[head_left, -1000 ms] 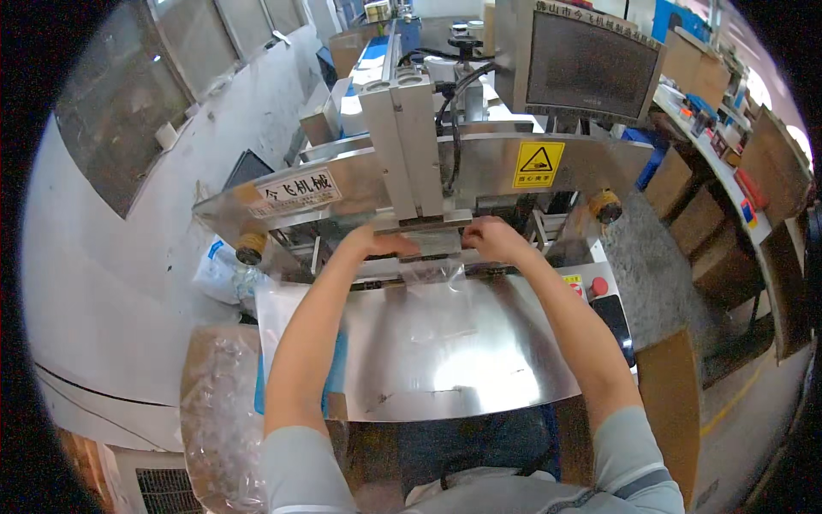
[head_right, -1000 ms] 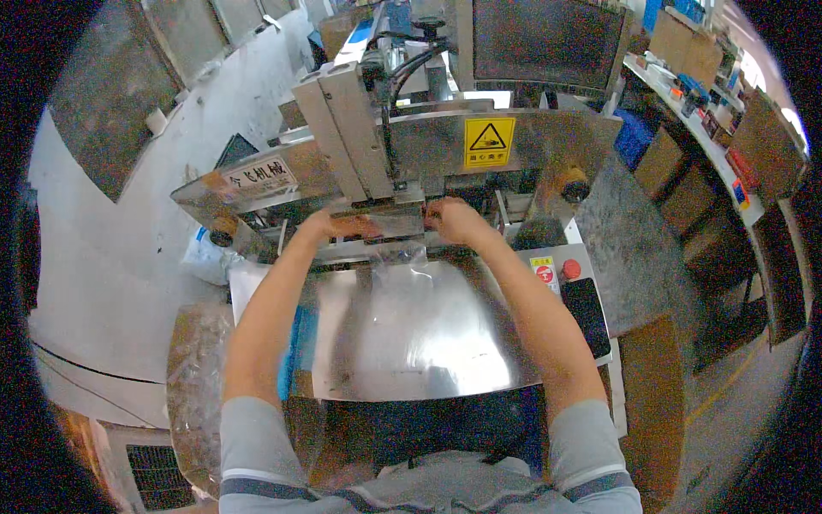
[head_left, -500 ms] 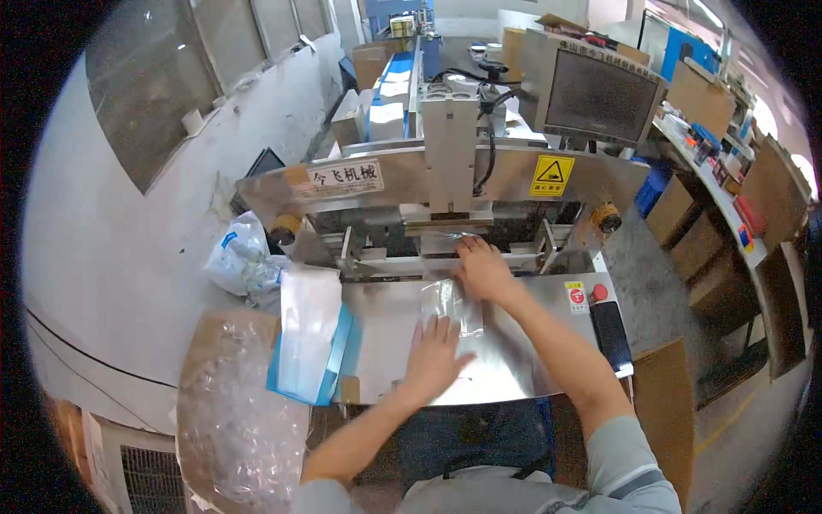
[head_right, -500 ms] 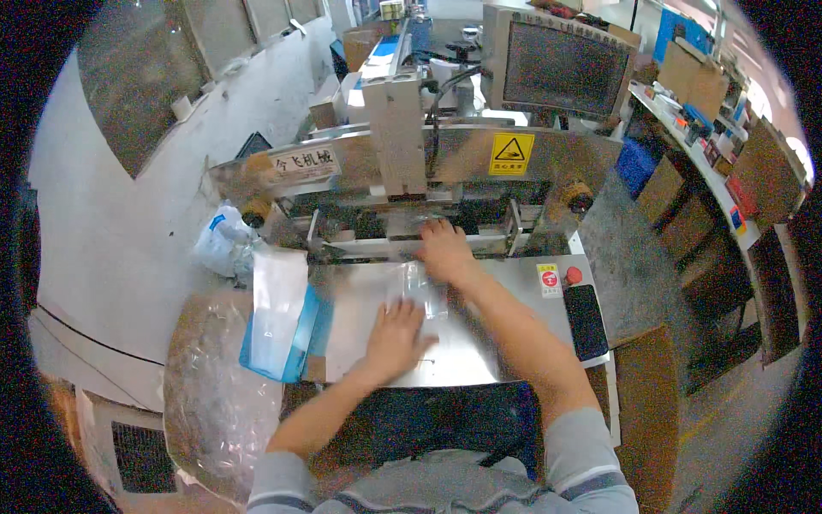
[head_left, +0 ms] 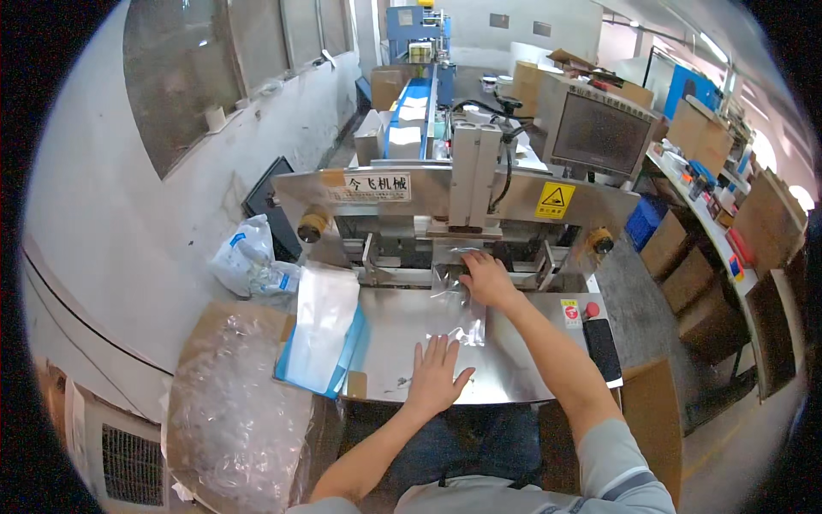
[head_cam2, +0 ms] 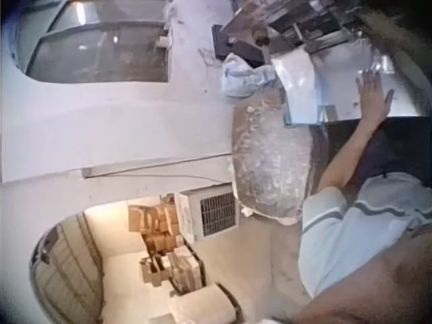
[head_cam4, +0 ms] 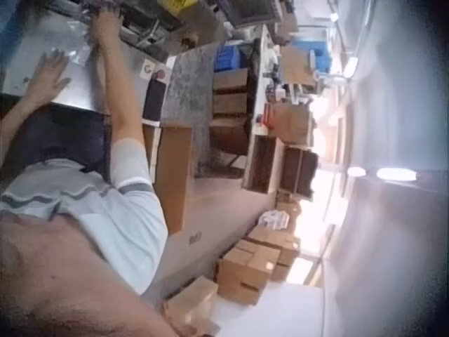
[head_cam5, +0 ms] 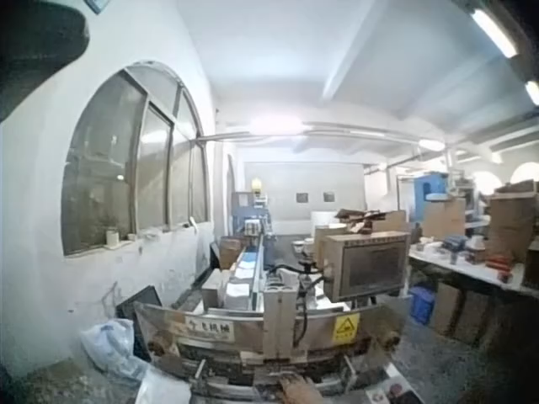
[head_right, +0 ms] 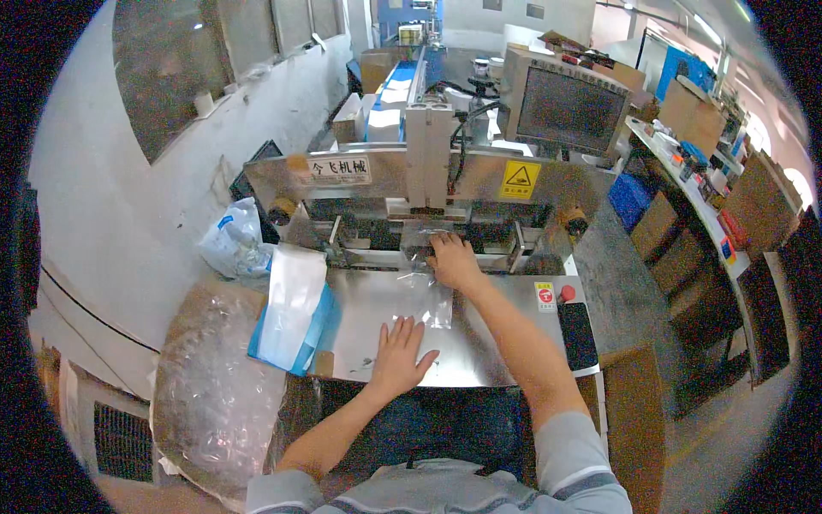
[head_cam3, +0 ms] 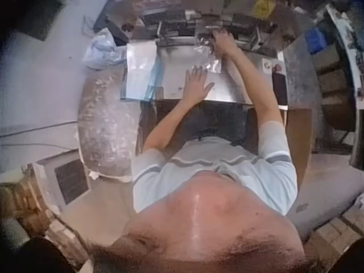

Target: Packaging small white boxes into plastic bags using a heat sealing machine.

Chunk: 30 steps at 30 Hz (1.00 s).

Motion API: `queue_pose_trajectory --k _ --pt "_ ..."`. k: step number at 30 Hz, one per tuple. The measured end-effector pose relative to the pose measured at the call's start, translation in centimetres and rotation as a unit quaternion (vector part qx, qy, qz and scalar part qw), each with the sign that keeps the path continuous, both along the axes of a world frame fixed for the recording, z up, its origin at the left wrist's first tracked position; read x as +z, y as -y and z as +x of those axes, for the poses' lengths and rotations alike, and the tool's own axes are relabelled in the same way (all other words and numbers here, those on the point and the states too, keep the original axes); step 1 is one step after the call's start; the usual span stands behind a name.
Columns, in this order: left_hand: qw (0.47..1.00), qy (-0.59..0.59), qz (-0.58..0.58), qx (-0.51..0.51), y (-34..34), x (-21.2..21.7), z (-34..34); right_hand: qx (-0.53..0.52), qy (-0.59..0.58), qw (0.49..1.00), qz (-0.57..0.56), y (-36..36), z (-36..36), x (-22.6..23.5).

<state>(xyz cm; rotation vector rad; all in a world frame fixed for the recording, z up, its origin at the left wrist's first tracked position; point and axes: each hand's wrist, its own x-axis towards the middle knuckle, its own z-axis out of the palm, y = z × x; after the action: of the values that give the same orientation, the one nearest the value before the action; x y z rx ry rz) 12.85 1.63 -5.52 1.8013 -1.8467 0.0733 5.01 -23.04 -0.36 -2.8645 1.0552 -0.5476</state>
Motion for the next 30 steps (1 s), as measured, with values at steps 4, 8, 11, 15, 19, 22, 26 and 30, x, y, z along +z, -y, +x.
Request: queue_pose_trajectory --k 4,8,11,15,19,22,26,30 --pt "1.0 0.018 0.004 0.007 0.3 -0.5 -0.2 0.012 0.031 0.998 -0.059 0.7 -0.1 0.3" --pt "1.0 -0.021 0.013 0.007 0.0 -0.7 0.2 -0.017 -0.026 0.999 -0.01 0.7 0.8 1.6" --pt "0.997 -0.061 -0.025 0.036 -0.3 -0.1 0.2 -0.024 -0.031 0.999 -0.002 1.2 1.3 1.9" --pt "0.98 -0.124 -0.11 0.113 -0.2 0.6 0.3 -0.028 -0.025 0.996 -0.076 3.2 1.7 0.6" --pt "0.974 -0.14 -0.118 0.132 -0.1 0.4 0.5 -0.005 0.003 0.999 -0.043 4.1 1.9 0.6" --pt "0.973 -0.148 -0.117 0.136 -0.3 0.1 0.8 0.001 -0.06 0.997 -0.048 3.4 1.7 1.4" --pt "0.971 -0.165 -0.111 0.131 -0.3 0.2 0.8 -0.008 0.025 0.999 0.029 2.0 -0.7 2.1" --pt "0.971 -0.157 -0.118 0.136 -0.6 0.0 0.9 0.007 0.206 0.966 0.156 -2.5 -4.7 2.3"
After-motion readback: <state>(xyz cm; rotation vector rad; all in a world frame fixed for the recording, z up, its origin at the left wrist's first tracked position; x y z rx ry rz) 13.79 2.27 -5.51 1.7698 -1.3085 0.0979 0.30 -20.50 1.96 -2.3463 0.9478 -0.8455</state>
